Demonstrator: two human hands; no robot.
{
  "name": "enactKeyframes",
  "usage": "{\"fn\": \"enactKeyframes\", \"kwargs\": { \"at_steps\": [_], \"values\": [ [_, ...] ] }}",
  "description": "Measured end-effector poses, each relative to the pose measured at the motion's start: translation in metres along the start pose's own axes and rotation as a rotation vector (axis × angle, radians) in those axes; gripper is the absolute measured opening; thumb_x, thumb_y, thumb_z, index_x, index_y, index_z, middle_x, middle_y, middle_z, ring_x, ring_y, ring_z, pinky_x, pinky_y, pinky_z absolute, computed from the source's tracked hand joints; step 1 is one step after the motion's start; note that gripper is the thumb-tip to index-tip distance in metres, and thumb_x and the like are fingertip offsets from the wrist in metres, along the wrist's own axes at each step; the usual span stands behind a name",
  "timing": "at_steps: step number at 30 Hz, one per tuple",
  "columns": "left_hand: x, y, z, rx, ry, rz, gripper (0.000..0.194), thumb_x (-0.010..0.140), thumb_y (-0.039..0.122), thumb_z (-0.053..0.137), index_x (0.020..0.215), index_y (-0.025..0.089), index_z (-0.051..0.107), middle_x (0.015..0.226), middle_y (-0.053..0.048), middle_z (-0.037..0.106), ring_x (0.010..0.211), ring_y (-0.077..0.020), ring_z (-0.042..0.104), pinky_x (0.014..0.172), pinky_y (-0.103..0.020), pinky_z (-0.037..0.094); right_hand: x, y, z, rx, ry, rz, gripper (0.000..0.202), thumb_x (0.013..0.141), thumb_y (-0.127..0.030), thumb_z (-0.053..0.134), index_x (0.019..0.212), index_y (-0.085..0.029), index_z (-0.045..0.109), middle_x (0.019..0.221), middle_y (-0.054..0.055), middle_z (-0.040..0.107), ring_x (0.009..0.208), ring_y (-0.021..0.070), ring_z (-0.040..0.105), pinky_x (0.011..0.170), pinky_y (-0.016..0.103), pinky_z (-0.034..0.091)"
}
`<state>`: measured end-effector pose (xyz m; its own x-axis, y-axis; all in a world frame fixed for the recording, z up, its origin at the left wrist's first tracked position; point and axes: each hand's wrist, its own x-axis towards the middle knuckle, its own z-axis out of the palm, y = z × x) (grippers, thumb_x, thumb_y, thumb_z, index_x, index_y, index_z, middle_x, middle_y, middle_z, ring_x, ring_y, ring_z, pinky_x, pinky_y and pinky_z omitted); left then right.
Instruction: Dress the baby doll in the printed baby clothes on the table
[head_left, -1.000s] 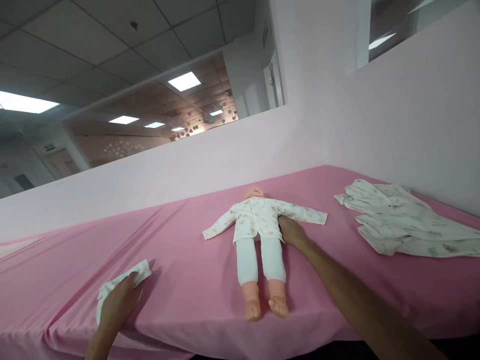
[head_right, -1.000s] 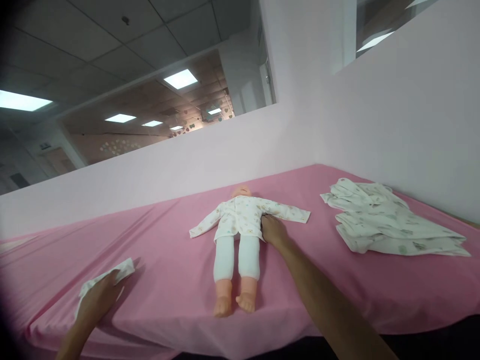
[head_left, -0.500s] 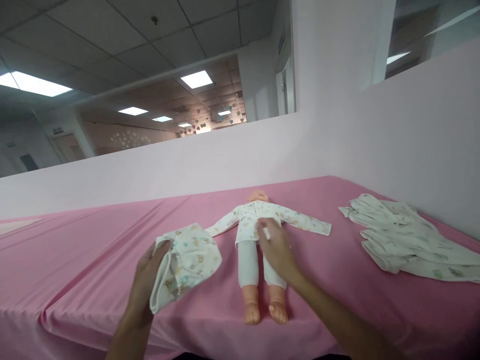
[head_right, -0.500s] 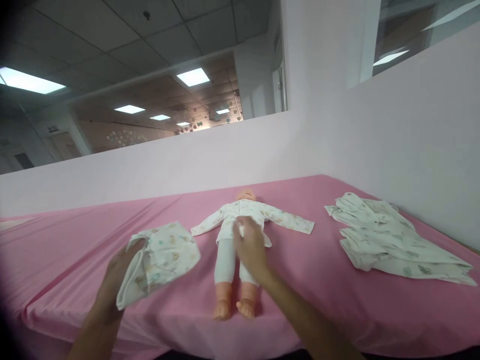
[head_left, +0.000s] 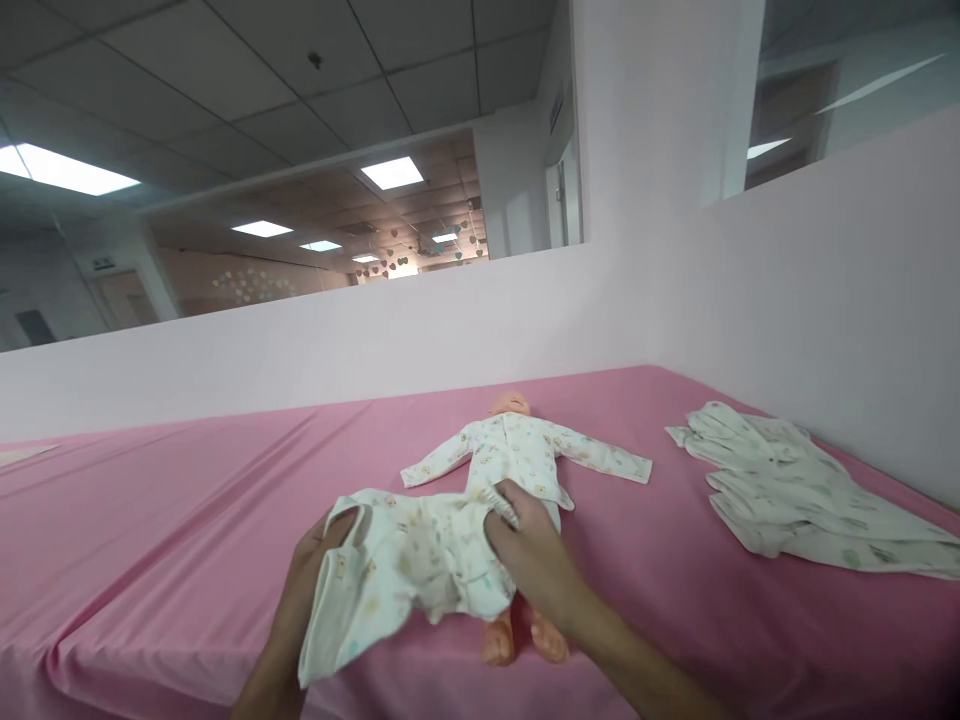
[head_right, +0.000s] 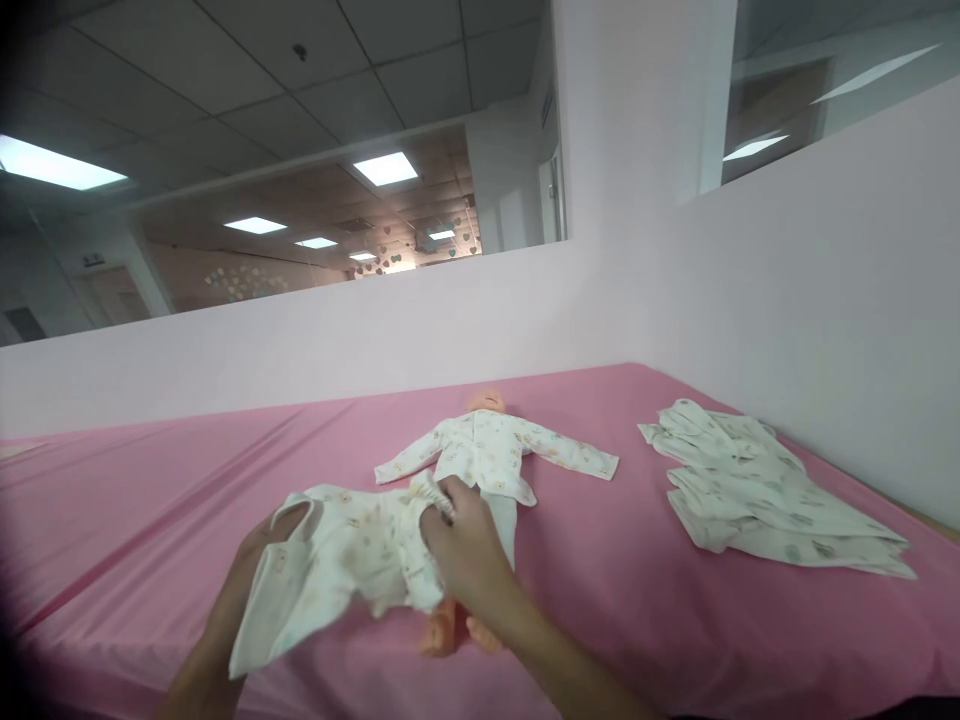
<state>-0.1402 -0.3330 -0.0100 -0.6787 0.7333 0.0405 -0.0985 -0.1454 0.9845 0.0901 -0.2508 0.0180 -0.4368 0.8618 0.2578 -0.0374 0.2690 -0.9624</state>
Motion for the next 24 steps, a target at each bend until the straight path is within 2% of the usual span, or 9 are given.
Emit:
{"fn": "enactKeyframes", "kwargs": {
  "at_steps": [2, 4, 6, 7, 10, 12, 15, 19, 24],
  "values": [
    [0.007, 0.002, -0.010, 0.077, 0.127, 0.122, 0.057, 0.075, 0.054, 0.073, 0.120, 0.021, 0.063, 0.092, -0.005, 0.071, 0.073, -0.0224, 0.067, 0.063, -0.031, 0.054, -0.004, -0.015, -0.006, 0.135, 0.125, 0.065, 0.003, 0.080, -0.024, 0.045, 0.081, -0.023, 0.048, 0.069, -0.004, 0.050, 0.063, 0.0140, 0.047, 0.057, 0.026, 0.035],
    [0.002, 0.004, -0.012, 0.205, 0.250, 0.352, 0.058, 0.082, 0.056, 0.066, 0.131, 0.026, 0.057, 0.125, -0.007, 0.065, 0.105, -0.0260, 0.064, 0.086, -0.036, 0.053, -0.010, -0.027, -0.004, 0.226, 0.189, 0.117, 0.007, 0.081, -0.027, 0.046, 0.084, -0.024, 0.050, 0.071, -0.004, 0.052, 0.065, 0.0144, 0.049, 0.060, 0.026, 0.038],
    [-0.014, 0.006, -0.006, 0.381, 0.226, 0.550, 0.053, 0.088, 0.056, 0.059, 0.132, 0.027, 0.057, 0.139, -0.008, 0.056, 0.120, -0.0271, 0.057, 0.098, -0.038, 0.047, -0.017, -0.033, 0.004, 0.295, 0.169, 0.155, 0.008, 0.080, -0.029, 0.049, 0.086, -0.024, 0.052, 0.070, -0.004, 0.052, 0.063, 0.0138, 0.049, 0.060, 0.026, 0.040],
    [-0.025, 0.007, 0.000, 0.468, 0.135, 0.602, 0.051, 0.088, 0.056, 0.058, 0.129, 0.026, 0.060, 0.138, -0.008, 0.057, 0.118, -0.0279, 0.057, 0.097, -0.039, 0.047, -0.019, -0.032, 0.010, 0.321, 0.133, 0.169, 0.009, 0.080, -0.029, 0.051, 0.087, -0.024, 0.053, 0.070, -0.004, 0.052, 0.062, 0.0136, 0.050, 0.060, 0.026, 0.040],
    [-0.054, 0.008, 0.023, 0.574, -0.296, 0.635, 0.049, 0.080, 0.051, 0.070, 0.121, 0.025, 0.067, 0.123, -0.010, 0.066, 0.105, -0.0285, 0.062, 0.089, -0.035, 0.051, -0.023, -0.024, 0.026, 0.356, 0.000, 0.177, 0.015, 0.080, -0.034, 0.057, 0.092, -0.025, 0.056, 0.075, -0.003, 0.058, 0.068, 0.0151, 0.056, 0.060, 0.025, 0.044],
    [-0.062, 0.011, 0.036, 0.578, -0.412, 0.607, 0.040, 0.080, 0.046, 0.072, 0.113, 0.024, 0.070, 0.111, -0.009, 0.069, 0.099, -0.0272, 0.063, 0.085, -0.032, 0.051, -0.022, -0.019, 0.032, 0.354, -0.054, 0.147, 0.019, 0.081, -0.039, 0.060, 0.094, -0.025, 0.057, 0.079, -0.001, 0.061, 0.074, 0.0161, 0.059, 0.063, 0.026, 0.046],
    [-0.057, 0.017, 0.042, 0.547, -0.454, 0.521, 0.026, 0.089, 0.045, 0.063, 0.099, 0.022, 0.071, 0.093, -0.006, 0.070, 0.084, -0.0227, 0.063, 0.075, -0.027, 0.049, -0.020, -0.016, 0.032, 0.358, -0.085, 0.114, 0.025, 0.081, -0.043, 0.065, 0.094, -0.023, 0.058, 0.084, 0.000, 0.063, 0.080, 0.0167, 0.062, 0.068, 0.026, 0.048],
    [-0.044, 0.024, 0.033, 0.490, -0.501, 0.483, 0.027, 0.091, 0.045, 0.062, 0.087, 0.020, 0.068, 0.083, -0.004, 0.066, 0.076, -0.0186, 0.060, 0.068, -0.023, 0.046, -0.022, -0.024, 0.030, 0.382, -0.073, 0.120, 0.036, 0.078, -0.048, 0.070, 0.099, -0.021, 0.058, 0.088, 0.002, 0.065, 0.082, 0.0170, 0.063, 0.069, 0.026, 0.049],
    [-0.047, 0.032, 0.020, 0.352, -0.392, 0.518, 0.025, 0.090, 0.044, 0.064, 0.086, 0.019, 0.067, 0.086, -0.004, 0.063, 0.076, -0.0179, 0.058, 0.067, -0.022, 0.046, -0.032, -0.040, 0.031, 0.393, -0.028, 0.092, 0.040, 0.077, -0.048, 0.072, 0.105, -0.023, 0.058, 0.082, 0.000, 0.064, 0.068, 0.0143, 0.060, 0.062, 0.025, 0.046]
  ]
}}
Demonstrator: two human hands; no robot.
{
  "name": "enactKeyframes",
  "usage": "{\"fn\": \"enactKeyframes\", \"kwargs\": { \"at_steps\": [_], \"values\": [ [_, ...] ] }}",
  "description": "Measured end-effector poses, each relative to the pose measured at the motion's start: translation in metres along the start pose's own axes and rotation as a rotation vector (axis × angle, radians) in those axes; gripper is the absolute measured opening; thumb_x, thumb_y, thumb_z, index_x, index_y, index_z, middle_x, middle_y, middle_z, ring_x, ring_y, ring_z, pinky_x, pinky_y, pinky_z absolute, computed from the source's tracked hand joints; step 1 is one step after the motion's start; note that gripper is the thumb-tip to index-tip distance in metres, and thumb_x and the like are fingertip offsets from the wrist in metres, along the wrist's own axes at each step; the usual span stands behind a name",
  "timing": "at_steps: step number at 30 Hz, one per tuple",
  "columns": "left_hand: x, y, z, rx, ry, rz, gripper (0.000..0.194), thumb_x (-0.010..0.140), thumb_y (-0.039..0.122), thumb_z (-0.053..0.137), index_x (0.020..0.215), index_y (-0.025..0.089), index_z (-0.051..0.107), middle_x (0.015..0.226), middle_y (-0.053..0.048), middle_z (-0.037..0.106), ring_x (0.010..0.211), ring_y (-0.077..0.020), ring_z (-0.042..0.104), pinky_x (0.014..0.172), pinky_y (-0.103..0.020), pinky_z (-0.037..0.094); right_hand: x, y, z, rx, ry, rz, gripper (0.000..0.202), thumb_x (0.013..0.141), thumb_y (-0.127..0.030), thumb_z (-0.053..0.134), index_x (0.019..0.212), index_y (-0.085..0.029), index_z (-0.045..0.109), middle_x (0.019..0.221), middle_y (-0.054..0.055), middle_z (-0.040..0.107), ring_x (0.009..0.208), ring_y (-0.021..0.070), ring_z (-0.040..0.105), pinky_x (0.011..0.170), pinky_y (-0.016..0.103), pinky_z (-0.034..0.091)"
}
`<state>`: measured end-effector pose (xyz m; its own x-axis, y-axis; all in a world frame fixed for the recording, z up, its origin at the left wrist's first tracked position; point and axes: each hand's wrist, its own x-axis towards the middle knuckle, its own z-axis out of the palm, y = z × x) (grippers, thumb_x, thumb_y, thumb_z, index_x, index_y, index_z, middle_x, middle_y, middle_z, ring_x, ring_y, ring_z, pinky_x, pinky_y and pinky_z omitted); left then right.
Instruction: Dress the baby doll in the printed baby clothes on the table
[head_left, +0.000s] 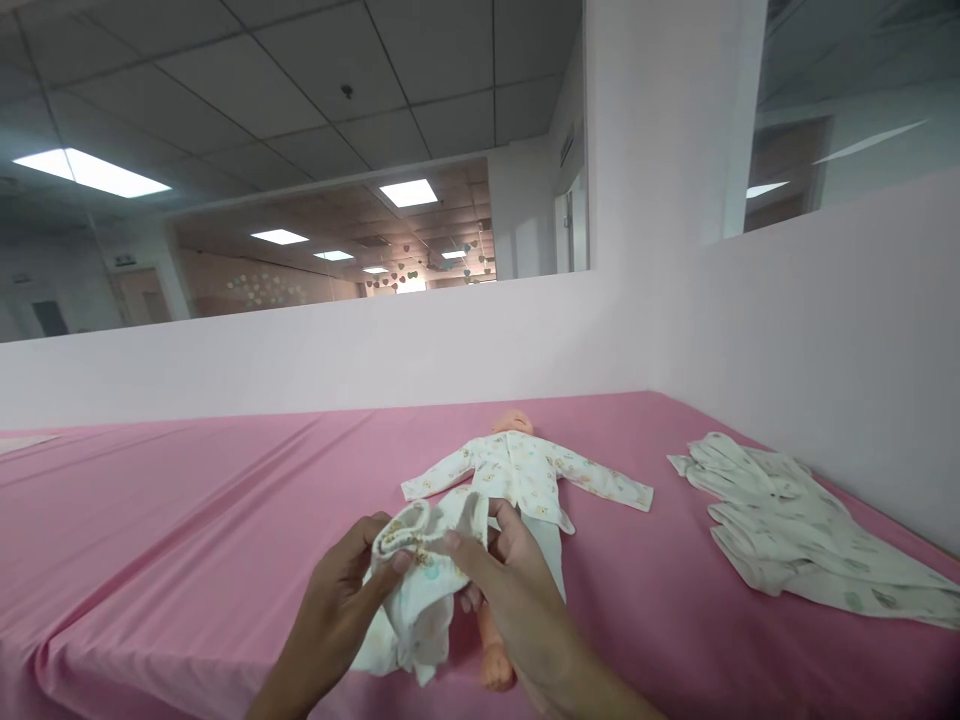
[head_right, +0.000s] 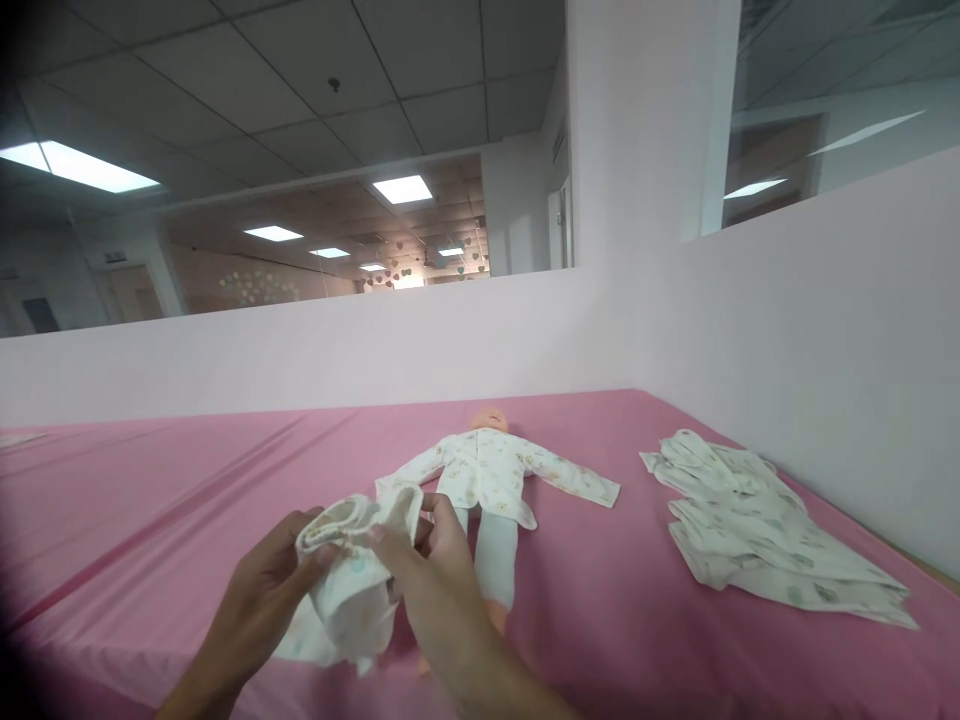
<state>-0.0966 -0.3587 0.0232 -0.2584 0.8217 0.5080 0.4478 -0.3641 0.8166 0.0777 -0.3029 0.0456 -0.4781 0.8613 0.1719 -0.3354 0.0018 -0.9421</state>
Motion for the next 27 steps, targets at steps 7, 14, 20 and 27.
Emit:
{"fn": "enactKeyframes", "kwargs": {
  "at_steps": [7, 14, 20, 27],
  "values": [
    [-0.007, 0.010, 0.004, -0.249, -0.005, 0.057, 0.046, 0.069, 0.047, 0.084, 0.104, 0.024, 0.065, 0.127, -0.010, 0.058, 0.110, -0.0291, 0.059, 0.084, -0.030, 0.052, -0.008, -0.011, 0.001, -0.055, 0.028, 0.041, 0.039, 0.083, -0.041, 0.063, 0.117, -0.026, 0.055, 0.079, -0.002, 0.063, 0.068, 0.0149, 0.058, 0.064, 0.026, 0.045],
    [-0.001, -0.003, 0.006, -0.313, -0.260, -0.171, 0.046, 0.071, 0.040, 0.084, 0.108, 0.022, 0.063, 0.086, -0.003, 0.065, 0.075, -0.0182, 0.062, 0.066, -0.024, 0.050, -0.009, -0.016, -0.006, -0.079, 0.080, -0.084, 0.051, 0.085, -0.043, 0.060, 0.132, -0.027, 0.046, 0.078, -0.002, 0.060, 0.066, 0.0161, 0.056, 0.063, 0.028, 0.046],
    [0.006, -0.009, -0.021, -0.202, 0.277, -0.173, 0.036, 0.067, 0.044, 0.082, 0.075, 0.020, 0.057, 0.073, 0.001, 0.058, 0.057, -0.0125, 0.052, 0.046, -0.018, 0.040, -0.013, -0.020, -0.020, -0.391, 0.308, -0.346, 0.042, 0.090, -0.043, 0.054, 0.129, -0.028, 0.049, 0.078, 0.000, 0.058, 0.072, 0.0196, 0.056, 0.066, 0.031, 0.047],
    [0.010, 0.033, -0.019, -0.079, 0.427, 0.175, 0.026, 0.075, 0.040, 0.077, 0.069, 0.020, 0.062, 0.080, -0.005, 0.063, 0.072, -0.0183, 0.057, 0.056, -0.021, 0.044, -0.026, -0.008, -0.006, -0.844, 0.010, -0.654, 0.021, 0.088, -0.027, 0.054, 0.104, -0.030, 0.067, 0.106, 0.008, 0.062, 0.097, 0.0251, 0.060, 0.086, 0.039, 0.047]
  ]
}}
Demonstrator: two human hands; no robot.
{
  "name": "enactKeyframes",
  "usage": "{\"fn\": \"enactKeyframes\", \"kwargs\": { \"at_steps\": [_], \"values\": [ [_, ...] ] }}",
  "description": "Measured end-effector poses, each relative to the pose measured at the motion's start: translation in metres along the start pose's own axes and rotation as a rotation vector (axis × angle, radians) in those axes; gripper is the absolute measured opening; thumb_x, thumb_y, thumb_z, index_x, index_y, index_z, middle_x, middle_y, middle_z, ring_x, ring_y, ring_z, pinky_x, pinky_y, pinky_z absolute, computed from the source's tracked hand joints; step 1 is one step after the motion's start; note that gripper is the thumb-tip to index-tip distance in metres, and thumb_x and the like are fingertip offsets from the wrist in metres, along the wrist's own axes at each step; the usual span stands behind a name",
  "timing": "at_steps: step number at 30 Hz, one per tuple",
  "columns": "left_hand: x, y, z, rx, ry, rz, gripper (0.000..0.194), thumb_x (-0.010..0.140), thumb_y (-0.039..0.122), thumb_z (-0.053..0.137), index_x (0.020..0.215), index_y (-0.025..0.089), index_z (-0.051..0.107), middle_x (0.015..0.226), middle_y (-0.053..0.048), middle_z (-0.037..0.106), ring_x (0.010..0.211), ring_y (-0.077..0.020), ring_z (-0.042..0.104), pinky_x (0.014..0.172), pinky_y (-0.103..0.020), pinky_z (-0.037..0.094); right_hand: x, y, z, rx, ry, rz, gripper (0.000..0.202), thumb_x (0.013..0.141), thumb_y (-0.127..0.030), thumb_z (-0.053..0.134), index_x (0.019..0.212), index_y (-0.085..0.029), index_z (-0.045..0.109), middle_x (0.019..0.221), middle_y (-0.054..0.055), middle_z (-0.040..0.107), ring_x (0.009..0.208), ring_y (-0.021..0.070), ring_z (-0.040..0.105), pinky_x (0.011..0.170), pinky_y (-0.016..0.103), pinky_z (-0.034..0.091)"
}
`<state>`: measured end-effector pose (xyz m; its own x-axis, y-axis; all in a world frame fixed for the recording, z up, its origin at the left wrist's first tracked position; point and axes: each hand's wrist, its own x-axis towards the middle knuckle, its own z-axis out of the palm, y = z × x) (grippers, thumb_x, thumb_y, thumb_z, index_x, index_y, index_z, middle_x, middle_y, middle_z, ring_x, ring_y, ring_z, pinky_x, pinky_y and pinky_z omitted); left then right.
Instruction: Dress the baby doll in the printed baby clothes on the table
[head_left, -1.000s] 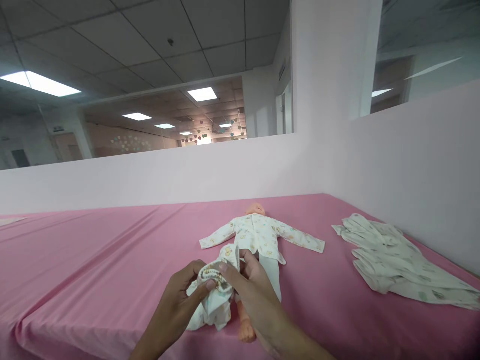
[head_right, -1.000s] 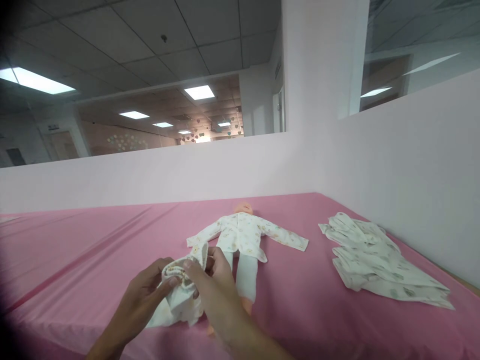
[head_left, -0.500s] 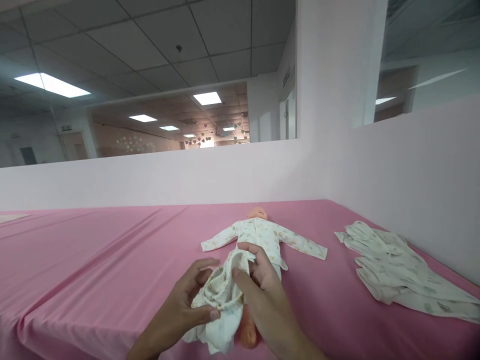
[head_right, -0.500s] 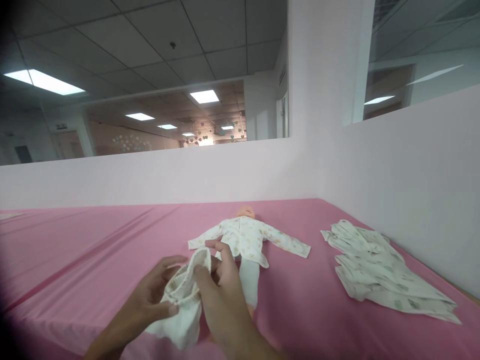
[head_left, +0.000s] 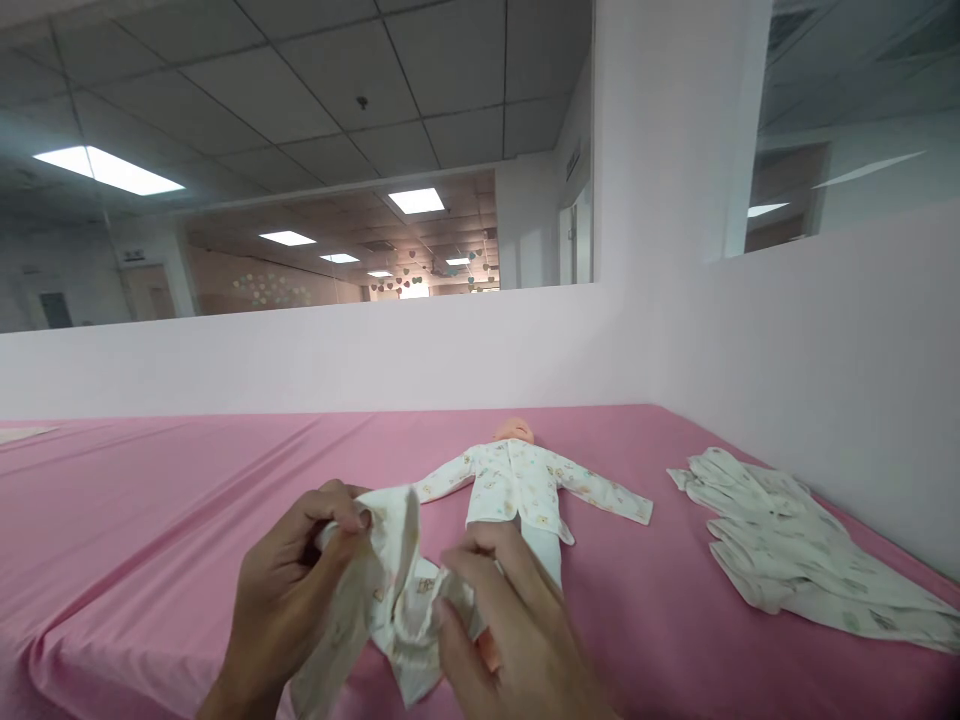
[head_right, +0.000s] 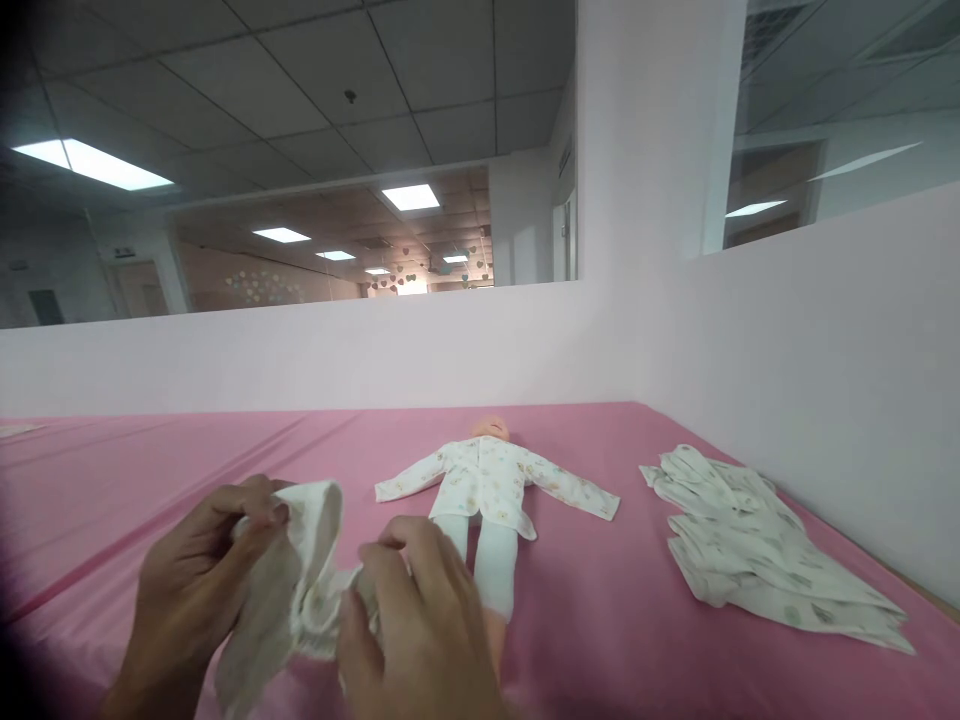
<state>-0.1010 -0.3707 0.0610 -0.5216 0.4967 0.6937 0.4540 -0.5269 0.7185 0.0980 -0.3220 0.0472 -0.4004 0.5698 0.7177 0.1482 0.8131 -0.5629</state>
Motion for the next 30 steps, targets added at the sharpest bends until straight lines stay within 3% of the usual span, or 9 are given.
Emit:
{"fn": "enactKeyframes", "kwargs": {
  "at_steps": [4, 8, 10, 13, 15, 20, 23, 27, 30],
  "values": [
    [-0.001, 0.009, 0.008, -0.078, -0.358, 0.097, 0.019, 0.084, 0.034, 0.070, 0.072, 0.020, 0.066, 0.074, -0.008, 0.061, 0.086, -0.0264, 0.062, 0.066, -0.029, 0.050, 0.002, -0.006, 0.006, 0.089, -0.165, 0.102, 0.018, 0.080, -0.028, 0.064, 0.097, -0.034, 0.067, 0.100, 0.002, 0.065, 0.096, 0.0240, 0.060, 0.083, 0.035, 0.048],
    [0.001, 0.010, 0.016, -0.053, -0.472, 0.139, 0.018, 0.091, 0.031, 0.062, 0.078, 0.020, 0.067, 0.077, -0.008, 0.061, 0.086, -0.0248, 0.061, 0.069, -0.029, 0.049, 0.005, -0.008, 0.001, 0.288, -0.252, 0.277, 0.008, 0.079, -0.037, 0.067, 0.084, -0.031, 0.065, 0.081, 0.000, 0.065, 0.081, 0.0217, 0.059, 0.068, 0.031, 0.046],
    [-0.001, 0.009, 0.022, 0.041, -0.439, 0.167, 0.016, 0.091, 0.032, 0.061, 0.081, 0.021, 0.068, 0.087, -0.009, 0.063, 0.093, -0.0251, 0.061, 0.075, -0.030, 0.050, 0.007, -0.008, -0.002, 0.382, -0.253, 0.372, 0.016, 0.082, -0.043, 0.065, 0.077, -0.028, 0.062, 0.076, 0.000, 0.063, 0.075, 0.0198, 0.058, 0.061, 0.029, 0.043],
    [-0.014, 0.008, 0.033, 0.273, -0.163, 0.245, 0.014, 0.088, 0.036, 0.064, 0.088, 0.023, 0.069, 0.098, -0.009, 0.062, 0.103, -0.0262, 0.058, 0.084, -0.032, 0.049, 0.011, -0.009, -0.005, 0.505, -0.215, 0.481, 0.028, 0.084, -0.050, 0.062, 0.072, -0.025, 0.056, 0.070, -0.001, 0.059, 0.065, 0.0163, 0.055, 0.055, 0.026, 0.040],
    [-0.030, 0.007, 0.038, 0.337, -0.035, 0.242, 0.017, 0.085, 0.040, 0.065, 0.091, 0.025, 0.069, 0.096, -0.008, 0.062, 0.098, -0.0263, 0.059, 0.080, -0.031, 0.050, 0.015, -0.010, -0.005, 0.577, -0.181, 0.521, 0.031, 0.085, -0.052, 0.061, 0.074, -0.024, 0.054, 0.067, -0.002, 0.057, 0.061, 0.0144, 0.053, 0.056, 0.026, 0.040],
    [-0.062, 0.013, 0.042, 0.199, -0.336, -0.090, 0.035, 0.081, 0.052, 0.068, 0.108, 0.031, 0.071, 0.090, -0.007, 0.070, 0.080, -0.0248, 0.065, 0.071, -0.029, 0.053, 0.015, -0.008, -0.005, 0.572, -0.128, 0.520, 0.033, 0.084, -0.052, 0.062, 0.073, -0.023, 0.052, 0.064, -0.003, 0.054, 0.061, 0.0130, 0.051, 0.057, 0.025, 0.039],
    [-0.058, 0.016, 0.041, 0.164, -0.417, -0.222, 0.034, 0.079, 0.052, 0.070, 0.103, 0.029, 0.072, 0.089, -0.005, 0.072, 0.079, -0.0242, 0.066, 0.073, -0.028, 0.053, 0.009, -0.003, -0.004, 0.476, -0.087, 0.469, 0.032, 0.086, -0.049, 0.059, 0.071, -0.023, 0.050, 0.066, -0.002, 0.055, 0.063, 0.0138, 0.050, 0.057, 0.025, 0.039],
    [-0.046, 0.010, 0.037, 0.057, -0.544, -0.372, 0.037, 0.079, 0.055, 0.069, 0.099, 0.024, 0.068, 0.083, -0.003, 0.070, 0.071, -0.0208, 0.063, 0.063, -0.024, 0.051, 0.008, 0.013, -0.008, 0.313, 0.002, 0.390, 0.030, 0.085, -0.039, 0.055, 0.064, -0.023, 0.042, 0.062, -0.003, 0.048, 0.059, 0.0128, 0.045, 0.054, 0.025, 0.036],
    [-0.042, 0.006, 0.035, 0.042, -0.520, -0.415, 0.037, 0.082, 0.057, 0.066, 0.089, 0.020, 0.065, 0.078, -0.001, 0.064, 0.068, -0.0168, 0.059, 0.060, -0.021, 0.047, 0.010, 0.026, -0.017, 0.143, 0.066, 0.373, 0.026, 0.081, -0.026, 0.051, 0.062, -0.023, 0.035, 0.058, -0.005, 0.040, 0.056, 0.0114, 0.041, 0.052, 0.023, 0.032]
  ]
}}
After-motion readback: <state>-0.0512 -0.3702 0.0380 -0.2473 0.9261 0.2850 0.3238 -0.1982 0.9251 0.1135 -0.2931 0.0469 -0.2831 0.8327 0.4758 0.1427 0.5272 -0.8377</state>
